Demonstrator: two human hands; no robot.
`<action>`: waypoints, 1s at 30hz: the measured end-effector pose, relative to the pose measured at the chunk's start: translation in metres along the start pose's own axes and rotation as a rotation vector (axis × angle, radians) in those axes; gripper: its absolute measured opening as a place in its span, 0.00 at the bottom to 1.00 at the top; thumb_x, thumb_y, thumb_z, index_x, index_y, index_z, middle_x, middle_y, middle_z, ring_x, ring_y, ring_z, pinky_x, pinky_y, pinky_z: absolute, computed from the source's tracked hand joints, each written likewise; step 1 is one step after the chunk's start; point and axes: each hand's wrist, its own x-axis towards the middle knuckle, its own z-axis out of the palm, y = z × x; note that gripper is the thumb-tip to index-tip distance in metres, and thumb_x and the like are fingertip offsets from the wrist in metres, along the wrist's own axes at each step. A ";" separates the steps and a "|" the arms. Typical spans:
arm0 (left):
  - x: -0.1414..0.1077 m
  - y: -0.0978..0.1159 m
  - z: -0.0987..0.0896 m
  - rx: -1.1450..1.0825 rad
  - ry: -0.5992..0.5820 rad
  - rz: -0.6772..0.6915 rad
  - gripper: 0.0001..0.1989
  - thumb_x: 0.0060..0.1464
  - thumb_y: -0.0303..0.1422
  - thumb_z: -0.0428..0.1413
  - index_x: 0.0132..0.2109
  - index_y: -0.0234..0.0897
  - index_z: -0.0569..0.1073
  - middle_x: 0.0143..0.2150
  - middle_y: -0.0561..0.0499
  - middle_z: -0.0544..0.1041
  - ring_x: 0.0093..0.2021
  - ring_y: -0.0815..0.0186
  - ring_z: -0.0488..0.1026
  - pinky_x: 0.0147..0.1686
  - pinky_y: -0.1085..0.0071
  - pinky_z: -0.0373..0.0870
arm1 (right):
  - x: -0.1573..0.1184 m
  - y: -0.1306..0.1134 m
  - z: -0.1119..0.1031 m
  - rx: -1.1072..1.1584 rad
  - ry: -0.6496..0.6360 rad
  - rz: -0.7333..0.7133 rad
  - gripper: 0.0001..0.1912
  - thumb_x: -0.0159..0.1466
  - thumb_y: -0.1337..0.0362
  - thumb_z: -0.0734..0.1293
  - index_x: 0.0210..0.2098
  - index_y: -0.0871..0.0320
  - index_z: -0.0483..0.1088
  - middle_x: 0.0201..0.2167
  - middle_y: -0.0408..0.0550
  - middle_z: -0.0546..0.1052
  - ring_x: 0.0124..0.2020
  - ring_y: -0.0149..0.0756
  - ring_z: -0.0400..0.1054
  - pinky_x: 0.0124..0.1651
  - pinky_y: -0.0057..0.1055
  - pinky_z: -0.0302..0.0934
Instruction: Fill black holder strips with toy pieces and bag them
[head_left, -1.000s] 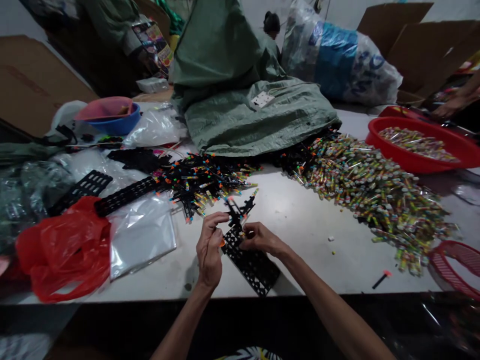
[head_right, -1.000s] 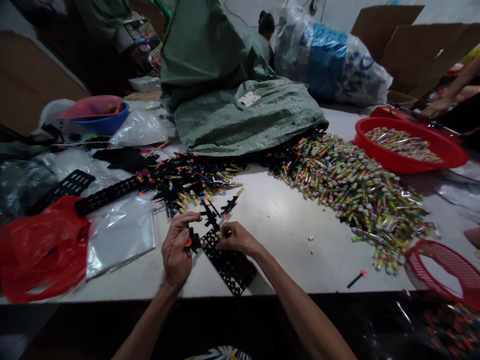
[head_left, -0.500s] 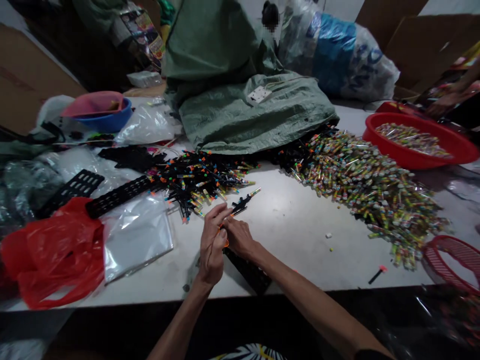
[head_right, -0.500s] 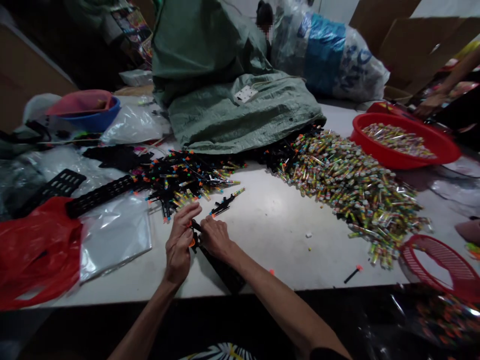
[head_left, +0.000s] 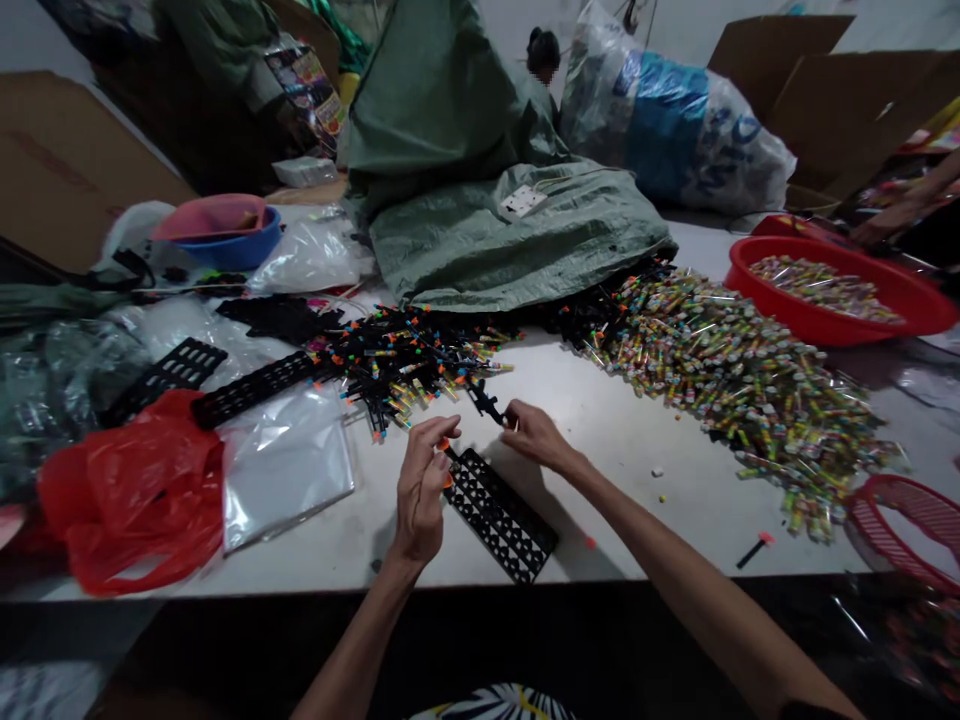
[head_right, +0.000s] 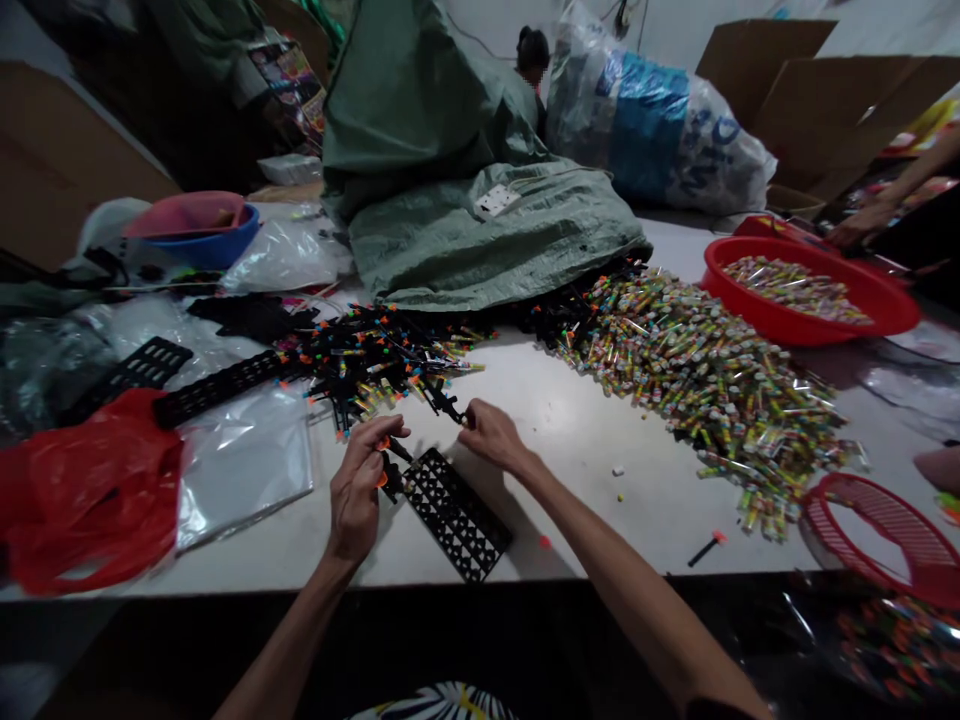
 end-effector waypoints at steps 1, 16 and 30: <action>-0.001 0.000 0.000 0.002 -0.004 0.000 0.17 0.58 0.34 0.40 0.50 0.39 0.67 0.45 0.47 0.68 0.51 0.60 0.62 0.50 0.62 0.61 | -0.010 -0.005 0.009 0.203 -0.012 0.003 0.09 0.54 0.68 0.61 0.36 0.59 0.64 0.31 0.45 0.72 0.31 0.34 0.65 0.30 0.26 0.56; -0.003 0.002 -0.001 -0.001 -0.058 -0.037 0.19 0.58 0.37 0.40 0.54 0.40 0.64 0.50 0.46 0.66 0.51 0.60 0.64 0.51 0.59 0.61 | -0.043 -0.056 0.041 -0.010 -0.136 -0.237 0.13 0.56 0.74 0.59 0.39 0.61 0.69 0.38 0.52 0.74 0.34 0.36 0.69 0.32 0.26 0.56; -0.003 0.005 0.000 0.200 -0.053 0.057 0.18 0.59 0.32 0.41 0.55 0.39 0.63 0.52 0.45 0.62 0.54 0.62 0.60 0.53 0.63 0.59 | 0.047 0.006 -0.013 0.073 0.004 0.091 0.09 0.56 0.73 0.60 0.35 0.65 0.69 0.39 0.60 0.73 0.43 0.46 0.67 0.44 0.38 0.59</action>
